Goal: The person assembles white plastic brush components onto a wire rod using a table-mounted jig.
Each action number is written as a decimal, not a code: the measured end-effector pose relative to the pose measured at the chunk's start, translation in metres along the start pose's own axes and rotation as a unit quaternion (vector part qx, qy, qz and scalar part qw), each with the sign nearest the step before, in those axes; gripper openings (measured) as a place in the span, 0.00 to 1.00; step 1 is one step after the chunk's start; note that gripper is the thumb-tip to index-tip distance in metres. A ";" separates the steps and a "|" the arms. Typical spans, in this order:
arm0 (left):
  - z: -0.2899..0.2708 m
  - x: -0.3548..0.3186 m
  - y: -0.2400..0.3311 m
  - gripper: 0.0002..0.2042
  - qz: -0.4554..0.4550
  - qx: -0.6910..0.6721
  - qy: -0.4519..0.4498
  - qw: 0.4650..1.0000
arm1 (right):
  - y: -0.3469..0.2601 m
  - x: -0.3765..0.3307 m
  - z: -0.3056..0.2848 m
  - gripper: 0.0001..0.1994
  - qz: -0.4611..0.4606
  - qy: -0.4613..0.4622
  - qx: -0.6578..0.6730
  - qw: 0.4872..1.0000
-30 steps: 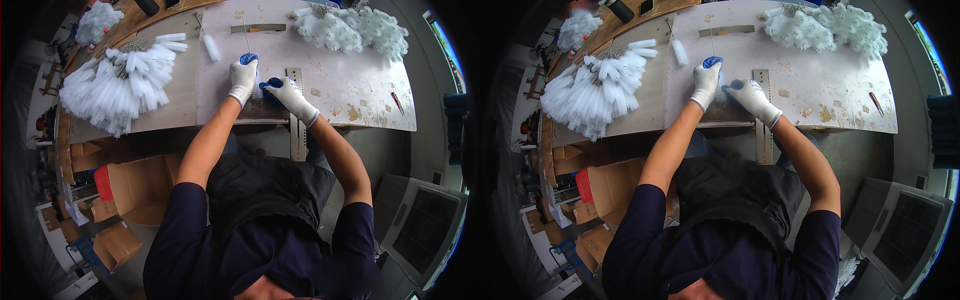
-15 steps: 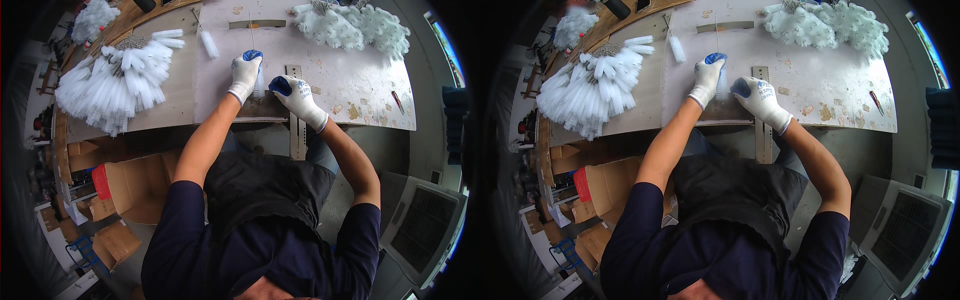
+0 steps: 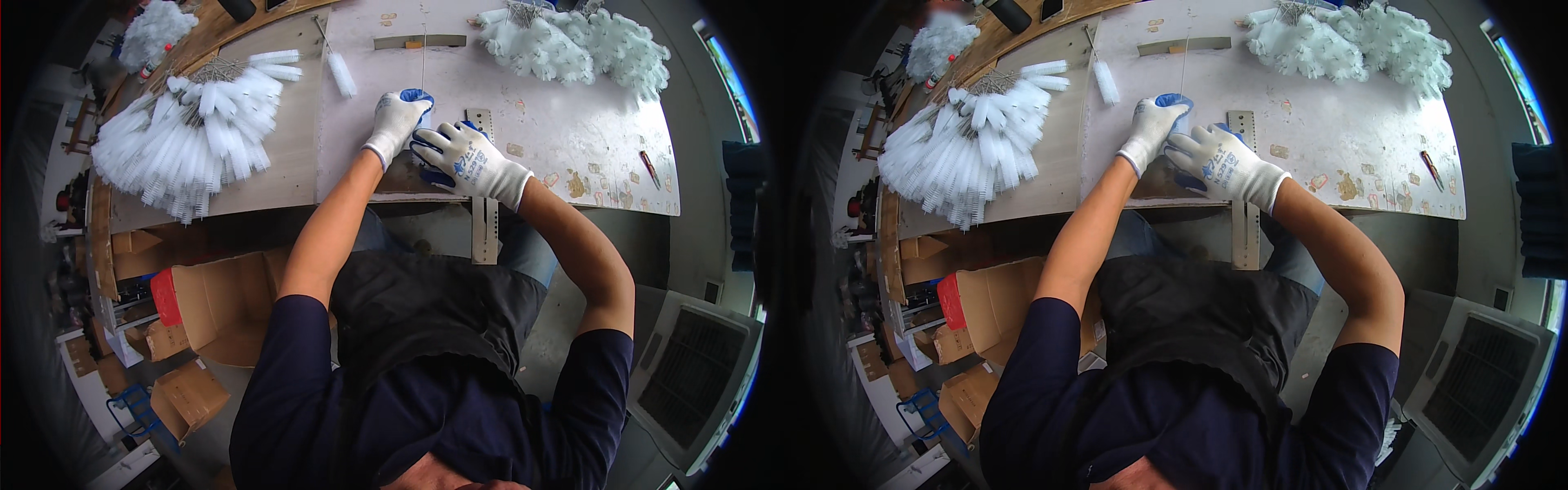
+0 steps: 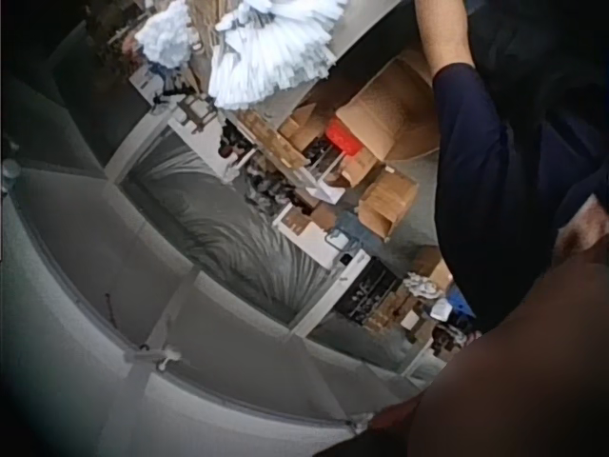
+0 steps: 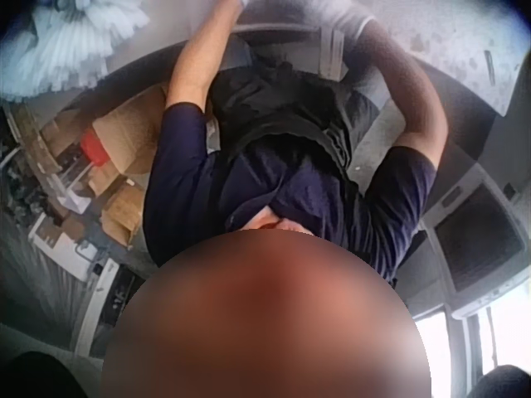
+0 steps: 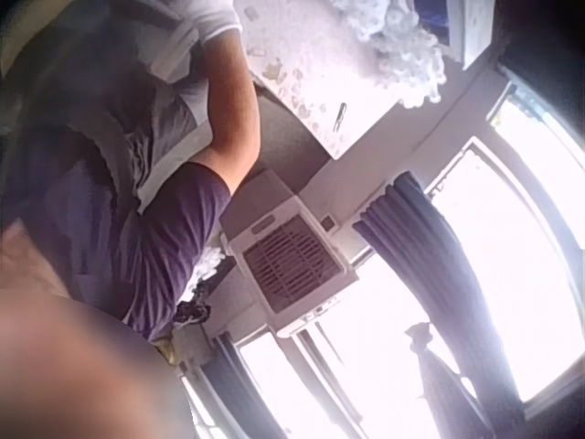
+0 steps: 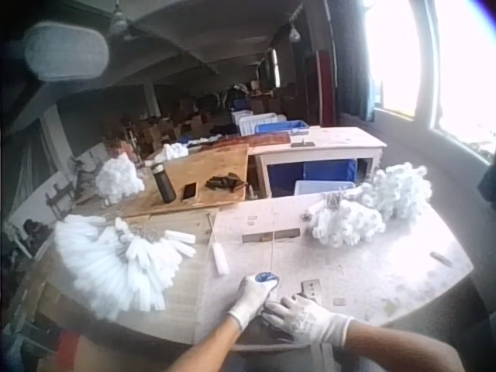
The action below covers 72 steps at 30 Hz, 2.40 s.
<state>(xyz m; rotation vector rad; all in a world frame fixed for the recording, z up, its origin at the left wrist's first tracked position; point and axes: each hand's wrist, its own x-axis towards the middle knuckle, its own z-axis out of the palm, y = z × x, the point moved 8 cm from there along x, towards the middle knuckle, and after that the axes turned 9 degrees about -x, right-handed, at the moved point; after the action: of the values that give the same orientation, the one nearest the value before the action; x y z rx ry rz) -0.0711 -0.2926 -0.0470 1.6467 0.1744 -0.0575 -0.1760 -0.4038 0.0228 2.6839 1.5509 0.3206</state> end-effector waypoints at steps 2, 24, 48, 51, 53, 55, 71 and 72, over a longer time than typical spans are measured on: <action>-0.005 0.006 -0.004 0.10 -0.012 -0.012 -0.004 1.000 | -0.003 0.004 0.008 0.25 -0.030 -0.010 -0.003 0.999; 0.001 -0.018 0.014 0.07 0.002 -0.117 0.030 0.993 | -0.007 0.016 0.028 0.09 -0.041 -0.010 -0.028 0.999; 0.012 -0.219 -0.088 0.13 -0.305 -0.528 -0.122 0.783 | -0.027 -0.007 0.036 0.22 0.402 -0.138 0.196 0.884; -0.033 -0.204 -0.077 0.11 -0.277 -0.376 -0.203 0.861 | -0.023 -0.005 0.023 0.24 0.372 -0.211 0.286 0.858; -0.036 -0.194 -0.067 0.11 -0.259 -0.327 -0.271 0.867 | -0.007 -0.021 0.037 0.24 0.238 -0.168 0.255 0.922; -0.050 -0.185 -0.060 0.11 -0.255 -0.264 -0.254 0.895 | -0.003 -0.014 0.017 0.27 0.171 -0.153 0.158 0.960; -0.111 -0.232 0.048 0.13 0.268 0.224 0.057 0.935 | -0.009 0.007 0.041 0.18 0.204 -0.157 0.074 0.964; -0.112 -0.230 0.015 0.13 0.164 0.163 0.058 0.971 | -0.014 0.010 0.039 0.18 0.197 -0.154 0.074 0.965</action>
<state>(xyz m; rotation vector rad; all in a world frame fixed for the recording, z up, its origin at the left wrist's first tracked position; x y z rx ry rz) -0.3029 -0.2007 0.0102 1.9894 -0.0228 0.2755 -0.1754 -0.3854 -0.0149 2.9638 0.9899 -0.2100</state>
